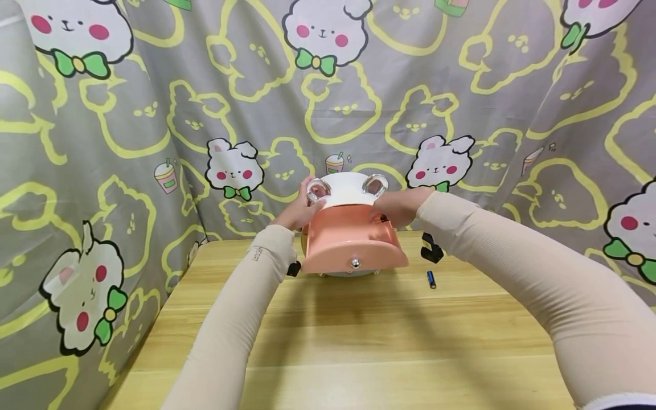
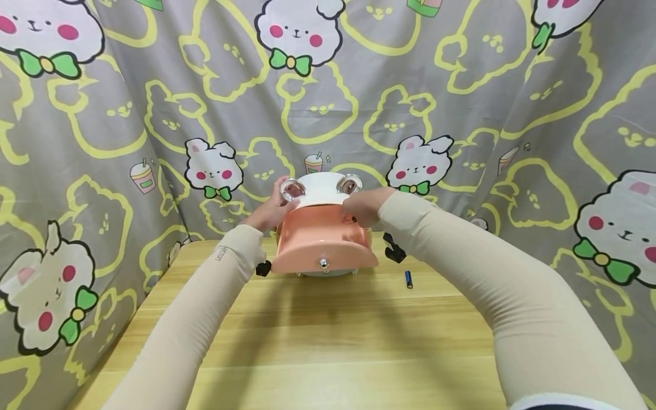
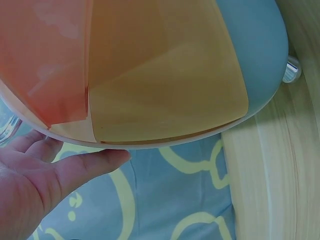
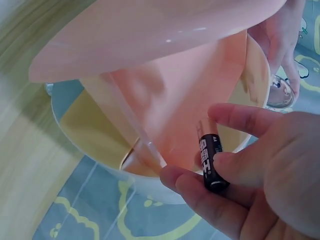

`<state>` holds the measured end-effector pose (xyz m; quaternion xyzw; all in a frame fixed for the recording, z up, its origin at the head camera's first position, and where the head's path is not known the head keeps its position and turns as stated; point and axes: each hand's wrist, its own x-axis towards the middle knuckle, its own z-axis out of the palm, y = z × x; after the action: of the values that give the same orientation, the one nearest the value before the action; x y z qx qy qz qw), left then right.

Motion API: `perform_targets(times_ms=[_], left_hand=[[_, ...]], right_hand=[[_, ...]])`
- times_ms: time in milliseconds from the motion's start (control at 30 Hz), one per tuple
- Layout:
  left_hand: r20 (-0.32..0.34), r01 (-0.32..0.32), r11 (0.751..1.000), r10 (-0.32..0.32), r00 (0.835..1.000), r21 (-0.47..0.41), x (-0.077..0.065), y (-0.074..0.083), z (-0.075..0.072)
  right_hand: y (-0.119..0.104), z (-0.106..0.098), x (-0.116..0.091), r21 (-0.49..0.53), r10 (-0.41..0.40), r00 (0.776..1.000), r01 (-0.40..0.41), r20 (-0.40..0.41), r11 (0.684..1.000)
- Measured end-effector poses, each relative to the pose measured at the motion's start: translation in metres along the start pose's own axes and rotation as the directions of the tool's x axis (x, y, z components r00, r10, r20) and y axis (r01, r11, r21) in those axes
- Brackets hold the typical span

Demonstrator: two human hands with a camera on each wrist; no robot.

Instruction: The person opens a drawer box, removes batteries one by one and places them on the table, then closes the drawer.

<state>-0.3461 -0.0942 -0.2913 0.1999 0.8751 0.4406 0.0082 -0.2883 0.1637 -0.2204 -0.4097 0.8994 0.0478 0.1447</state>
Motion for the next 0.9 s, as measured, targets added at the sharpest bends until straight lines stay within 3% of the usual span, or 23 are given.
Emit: perform_targets(times_ms=[267,633,900], left_hand=[[0.007,0.043,0.999,-0.043,0.999,0.014,-0.003,-0.007,0.001],[0.007,0.025,1.0,-0.025,1.0,0.018,0.002,-0.002,0.001],[-0.014,0.033,0.999,-0.033,0.999,0.013,0.001,0.0,0.0]], right_hand=[[0.001,0.009,0.001,0.066,0.062,0.998,-0.06,-0.029,0.996],[0.019,0.017,-0.003,0.006,0.044,0.985,-0.044,-0.169,0.999],[0.023,0.021,-0.005,0.026,0.056,0.968,-0.051,-0.245,0.998]])
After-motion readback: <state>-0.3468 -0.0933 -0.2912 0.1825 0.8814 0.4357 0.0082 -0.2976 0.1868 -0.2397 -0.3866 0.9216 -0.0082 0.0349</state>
